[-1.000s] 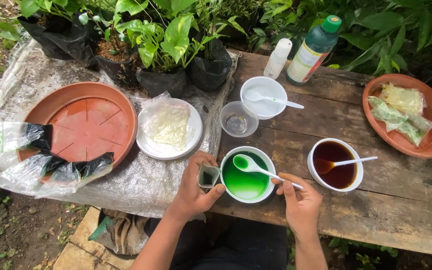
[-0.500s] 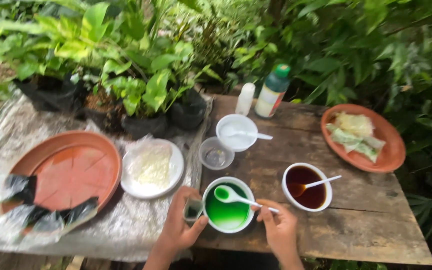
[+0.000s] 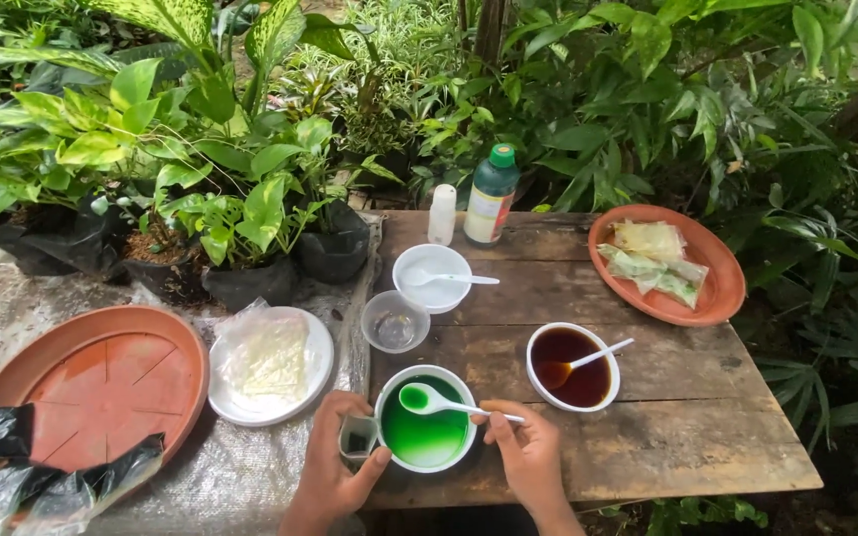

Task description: Mixing green liquid nutrient into a bowl of water using a spoon on a wooden table outdoors.

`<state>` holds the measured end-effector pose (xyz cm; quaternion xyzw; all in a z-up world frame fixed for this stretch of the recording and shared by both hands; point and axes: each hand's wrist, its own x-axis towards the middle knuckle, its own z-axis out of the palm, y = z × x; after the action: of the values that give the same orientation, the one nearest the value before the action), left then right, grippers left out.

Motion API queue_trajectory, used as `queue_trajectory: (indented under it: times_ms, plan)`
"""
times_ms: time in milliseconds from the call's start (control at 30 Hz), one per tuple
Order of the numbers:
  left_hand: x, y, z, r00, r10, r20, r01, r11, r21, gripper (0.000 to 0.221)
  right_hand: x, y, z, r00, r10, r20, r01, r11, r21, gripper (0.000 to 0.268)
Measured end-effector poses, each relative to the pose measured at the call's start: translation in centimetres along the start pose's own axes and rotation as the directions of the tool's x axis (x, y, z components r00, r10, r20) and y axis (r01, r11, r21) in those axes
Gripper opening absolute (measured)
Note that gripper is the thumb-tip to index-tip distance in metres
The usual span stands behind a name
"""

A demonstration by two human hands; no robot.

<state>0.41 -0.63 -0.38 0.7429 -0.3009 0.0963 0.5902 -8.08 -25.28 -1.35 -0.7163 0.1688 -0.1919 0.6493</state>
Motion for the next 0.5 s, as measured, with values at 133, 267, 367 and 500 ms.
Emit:
queue_trajectory:
  times_ms: [133,267,367,500]
  plan:
    - [0.2,0.3,0.0,1.0,0.007,0.001,-0.007,1.0,0.021,0.043,-0.4,0.0,0.0,0.999,-0.04,-0.033,0.041,0.999,0.022,0.03]
    - [0.5,0.9,-0.1,1.0,0.02,-0.015,-0.02,1.0,0.007,0.044,-1.0,-0.4,0.0,0.994,-0.099,-0.053,0.098,0.995,-0.01,0.028]
    - [0.5,1.1,-0.5,0.999,0.031,-0.022,-0.031,0.999,0.02,0.043,-1.4,-0.1,0.1,0.986,-0.154,-0.061,0.156,0.987,0.023,0.027]
    - [0.5,1.7,-1.0,1.0,-0.008,0.017,0.008,1.0,0.017,0.045,-2.3,-1.8,0.6,0.976,-0.198,-0.092,0.2,0.98,0.016,0.027]
